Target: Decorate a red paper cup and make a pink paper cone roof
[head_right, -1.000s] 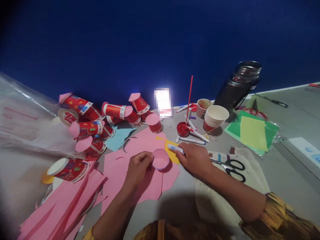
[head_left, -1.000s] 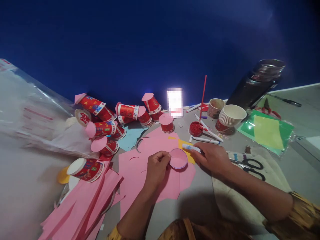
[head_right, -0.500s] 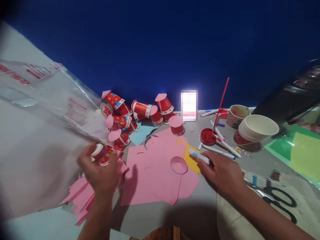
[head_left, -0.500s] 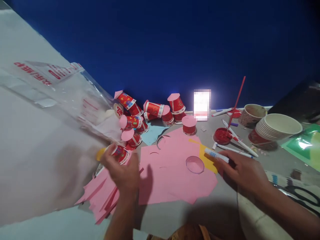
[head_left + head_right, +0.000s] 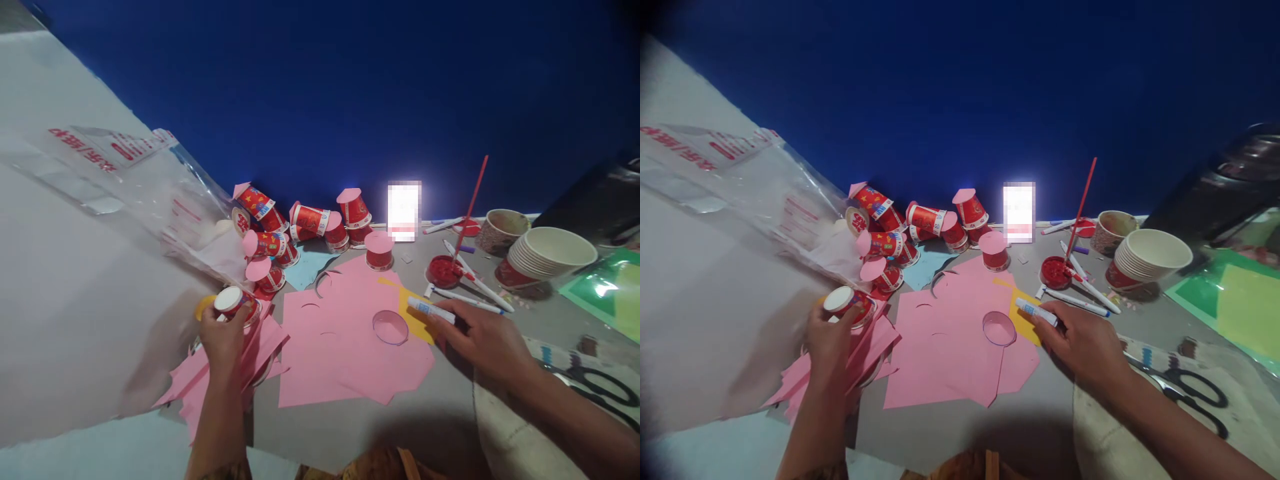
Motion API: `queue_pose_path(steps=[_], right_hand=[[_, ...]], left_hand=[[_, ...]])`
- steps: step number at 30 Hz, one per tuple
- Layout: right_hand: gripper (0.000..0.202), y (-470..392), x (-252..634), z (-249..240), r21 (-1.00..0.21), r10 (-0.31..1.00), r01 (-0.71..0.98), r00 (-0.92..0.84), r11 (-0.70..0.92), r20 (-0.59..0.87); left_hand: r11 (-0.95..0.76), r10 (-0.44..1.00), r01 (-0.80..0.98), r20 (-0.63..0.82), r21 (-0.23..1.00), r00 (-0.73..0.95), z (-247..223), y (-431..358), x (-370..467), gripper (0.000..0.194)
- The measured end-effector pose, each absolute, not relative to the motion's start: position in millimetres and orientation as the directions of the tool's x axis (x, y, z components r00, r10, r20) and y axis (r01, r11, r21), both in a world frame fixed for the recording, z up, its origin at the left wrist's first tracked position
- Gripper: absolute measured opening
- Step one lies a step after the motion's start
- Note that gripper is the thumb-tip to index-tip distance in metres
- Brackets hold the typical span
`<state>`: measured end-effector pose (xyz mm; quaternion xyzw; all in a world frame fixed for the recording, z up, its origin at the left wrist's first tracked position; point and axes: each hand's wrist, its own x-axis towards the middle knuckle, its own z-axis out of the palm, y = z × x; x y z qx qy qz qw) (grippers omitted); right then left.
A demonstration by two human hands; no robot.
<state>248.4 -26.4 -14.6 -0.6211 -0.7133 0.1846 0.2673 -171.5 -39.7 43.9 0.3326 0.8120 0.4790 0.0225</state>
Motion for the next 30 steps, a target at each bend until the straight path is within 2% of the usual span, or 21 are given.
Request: queue_pose_path(steps=[2,4,6,7,9,10,12,14,16,19,25,30], right_hand=[[0.058,-25,249,-11,-0.642,0.989,0.754,-0.078,0.140,0.124],[0.052,-23,250,-8,-0.707,0.992,0.696,-0.069,0.125,0.107],[0.047,-21,252,-5,-0.789,0.994,0.604,-0.056,0.112,0.098],[0.044,-19,252,-4,-0.834,0.995,0.542,-0.049,0.100,0.088],[0.039,-18,253,-1,-0.919,0.998,0.391,-0.026,0.059,0.053],[0.037,-17,253,1,-0.954,1.000,0.298,-0.013,0.030,0.027],[0.036,-16,253,3,-0.996,0.999,0.081,-0.001,-0.034,-0.034],[0.037,-16,252,6,-0.986,0.996,-0.138,-0.002,-0.090,-0.090],[0.039,-16,251,8,-0.949,0.993,-0.293,0.004,-0.114,-0.120],[0.040,-16,253,10,-0.928,0.993,-0.357,0.009,-0.106,-0.117],[0.034,-24,261,21,-0.994,0.998,-0.111,-0.059,0.011,0.018],[0.026,-30,263,35,-0.981,0.982,0.136,-0.148,0.141,0.120]], left_hand=[[0.282,0.577,0.485,0.257,0.828,-0.775,59,-49,-158,0.048],[0.084,0.597,0.386,0.264,0.919,-0.758,74,-60,-138,0.060],[-0.009,0.788,0.097,0.067,0.995,-0.611,81,-67,-112,0.068],[0.042,0.891,-0.109,-0.086,0.993,-0.446,81,-68,-96,0.069],[0.261,0.946,-0.421,-0.317,0.868,-0.066,74,-68,-65,0.066],[0.384,0.917,-0.502,-0.382,0.775,0.112,68,-67,-50,0.064],[0.539,0.842,-0.558,-0.392,0.632,0.370,55,-62,-23,0.062],[0.599,0.796,-0.537,-0.370,0.594,0.479,45,-59,-4,0.061],[0.600,0.788,-0.475,-0.374,0.644,0.488,39,-56,7,0.061],[0.570,0.802,-0.353,-0.409,0.742,0.436,35,-53,13,0.065],[0.529,0.802,-0.119,-0.449,0.840,0.395,34,-48,12,0.073],[0.411,0.826,0.094,-0.414,0.907,0.383,38,-46,9,0.062]])
